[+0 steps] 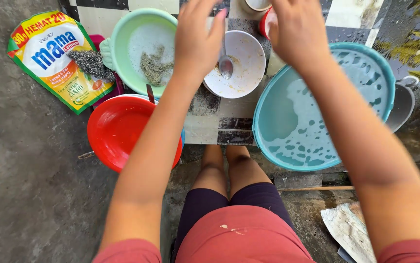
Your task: Carry dirty dishes to an outdoor washing station and clean them using soap and a scrubber.
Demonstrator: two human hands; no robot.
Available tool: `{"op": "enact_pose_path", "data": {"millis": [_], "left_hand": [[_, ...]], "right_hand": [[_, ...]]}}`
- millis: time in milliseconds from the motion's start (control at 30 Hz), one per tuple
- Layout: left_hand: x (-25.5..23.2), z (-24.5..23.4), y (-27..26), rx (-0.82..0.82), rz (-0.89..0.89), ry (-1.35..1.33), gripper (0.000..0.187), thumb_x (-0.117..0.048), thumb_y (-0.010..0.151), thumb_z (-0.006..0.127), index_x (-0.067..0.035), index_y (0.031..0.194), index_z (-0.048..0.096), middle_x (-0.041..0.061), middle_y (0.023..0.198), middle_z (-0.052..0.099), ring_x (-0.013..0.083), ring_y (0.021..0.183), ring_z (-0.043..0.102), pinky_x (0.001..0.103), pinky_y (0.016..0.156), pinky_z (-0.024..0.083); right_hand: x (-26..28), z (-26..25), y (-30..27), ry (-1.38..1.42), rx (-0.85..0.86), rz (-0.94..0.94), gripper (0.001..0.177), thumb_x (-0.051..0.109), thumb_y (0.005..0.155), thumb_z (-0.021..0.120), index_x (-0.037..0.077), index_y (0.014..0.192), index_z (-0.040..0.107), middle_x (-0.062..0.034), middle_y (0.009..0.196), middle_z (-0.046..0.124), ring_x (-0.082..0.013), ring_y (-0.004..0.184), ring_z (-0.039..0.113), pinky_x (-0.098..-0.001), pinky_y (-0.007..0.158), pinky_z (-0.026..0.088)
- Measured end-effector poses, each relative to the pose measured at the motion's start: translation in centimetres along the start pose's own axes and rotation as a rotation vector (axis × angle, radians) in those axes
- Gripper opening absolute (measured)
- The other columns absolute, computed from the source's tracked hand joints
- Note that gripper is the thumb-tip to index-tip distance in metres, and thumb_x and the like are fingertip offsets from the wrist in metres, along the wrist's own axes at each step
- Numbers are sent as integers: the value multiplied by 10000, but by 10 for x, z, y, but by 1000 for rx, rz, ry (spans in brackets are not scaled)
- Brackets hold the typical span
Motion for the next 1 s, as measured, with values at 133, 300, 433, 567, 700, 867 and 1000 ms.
{"op": "enact_pose_path", "data": {"millis": [133,300,433,567,700,867,1000], "left_hand": [[35,-20,-95,68,-580,-202,260,-218,1026,615,-72,1230,682,117,1091,728,256,992,721,387,869,565],[55,11,-195,109,-875,-257,386,-206,983,637,-75,1345,635,145,1075,754,253,907,747,368,837,575],[51,41,-206,191,-948,-414,560,-192,965,610,-85,1494,459,130,1085,743,244,889,744,366,828,565],[47,43,-201,236,-965,-450,546,-178,993,583,-107,1520,456,122,1093,749,233,907,739,357,839,549],[28,12,-194,181,-956,-533,592,-147,985,563,-132,1556,410,97,1108,717,196,911,718,322,838,545],[6,-14,-205,95,-811,-727,574,-122,1044,556,-85,1596,404,93,1121,690,156,939,623,309,907,522],[-12,-20,-247,73,-827,-861,574,-105,1051,536,-62,1602,382,129,1247,646,155,1070,625,305,980,507]], "right_hand": [[29,1,-35,346,50,316,388,83,939,709,-3,1298,588,-250,1173,662,-432,1070,620,-493,902,516],[40,44,-46,304,107,408,470,113,907,716,-31,1333,578,-242,1086,695,-439,973,639,-518,863,521],[25,70,-41,270,191,485,357,124,953,665,-8,1281,614,-248,1005,709,-447,914,662,-545,807,514],[21,64,-42,269,172,480,225,127,995,651,3,1181,668,-245,941,713,-443,886,675,-546,809,513],[36,25,-46,380,103,493,213,114,994,661,4,1174,683,-229,900,719,-419,833,690,-511,777,530],[52,-14,-72,548,56,631,225,112,983,684,-5,1175,706,-193,843,720,-338,731,703,-423,705,535],[80,-22,-111,581,114,736,245,140,977,692,-7,1171,716,-183,800,710,-291,674,691,-392,665,526]]}}
Point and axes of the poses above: each hand's wrist, its own y-axis towards the middle knuckle, its own z-axis out of the palm, x = y × z, the point moved 9 cm from there along y, towards the middle knuckle
